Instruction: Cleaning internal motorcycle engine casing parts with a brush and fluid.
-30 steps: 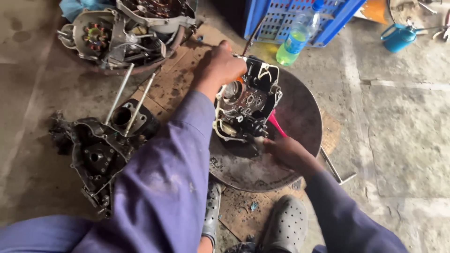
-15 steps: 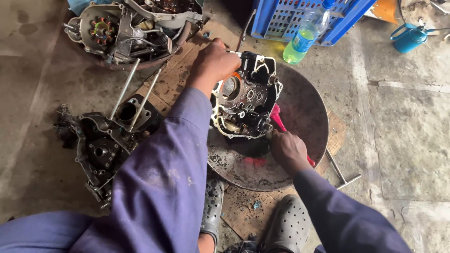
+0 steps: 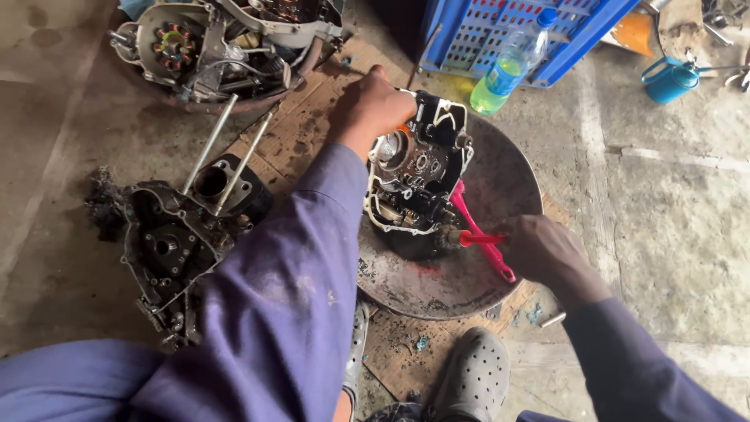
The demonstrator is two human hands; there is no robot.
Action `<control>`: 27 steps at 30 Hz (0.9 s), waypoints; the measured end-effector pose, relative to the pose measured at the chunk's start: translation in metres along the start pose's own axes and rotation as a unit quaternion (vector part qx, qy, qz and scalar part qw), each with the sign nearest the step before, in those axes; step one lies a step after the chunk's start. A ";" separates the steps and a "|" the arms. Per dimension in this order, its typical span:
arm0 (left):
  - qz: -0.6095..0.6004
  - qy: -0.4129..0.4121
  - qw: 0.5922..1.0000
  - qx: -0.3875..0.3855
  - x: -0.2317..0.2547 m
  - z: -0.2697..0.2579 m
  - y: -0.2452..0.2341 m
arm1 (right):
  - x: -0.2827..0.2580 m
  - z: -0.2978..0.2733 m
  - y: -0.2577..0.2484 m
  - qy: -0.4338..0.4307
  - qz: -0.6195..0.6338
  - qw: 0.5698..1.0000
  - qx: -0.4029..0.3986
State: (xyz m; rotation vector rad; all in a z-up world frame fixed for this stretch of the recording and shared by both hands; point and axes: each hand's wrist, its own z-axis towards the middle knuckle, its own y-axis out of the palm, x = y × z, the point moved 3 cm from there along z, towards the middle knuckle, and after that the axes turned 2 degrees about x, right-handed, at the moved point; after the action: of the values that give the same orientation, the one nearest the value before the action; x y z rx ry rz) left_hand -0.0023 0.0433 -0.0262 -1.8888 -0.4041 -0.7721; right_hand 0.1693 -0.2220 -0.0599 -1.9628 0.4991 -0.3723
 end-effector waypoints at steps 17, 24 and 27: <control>0.013 -0.015 1.000 -0.014 0.016 -0.026 -0.004 | -0.017 -0.046 -0.015 -0.054 0.015 0.991 0.123; 0.025 -0.007 1.000 -0.009 0.021 -0.034 -0.005 | -0.035 -0.031 0.041 -0.218 -0.181 0.941 0.186; 0.021 -0.007 1.000 -0.016 0.020 -0.025 0.001 | -0.049 -0.047 0.012 -0.002 -0.003 0.997 0.071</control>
State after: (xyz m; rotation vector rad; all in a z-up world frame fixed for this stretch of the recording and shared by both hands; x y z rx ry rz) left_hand 0.0050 0.0191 -0.0068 -1.9282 -0.3606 -0.7417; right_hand 0.1025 -0.2392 -0.0531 -1.8281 0.4526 -0.3971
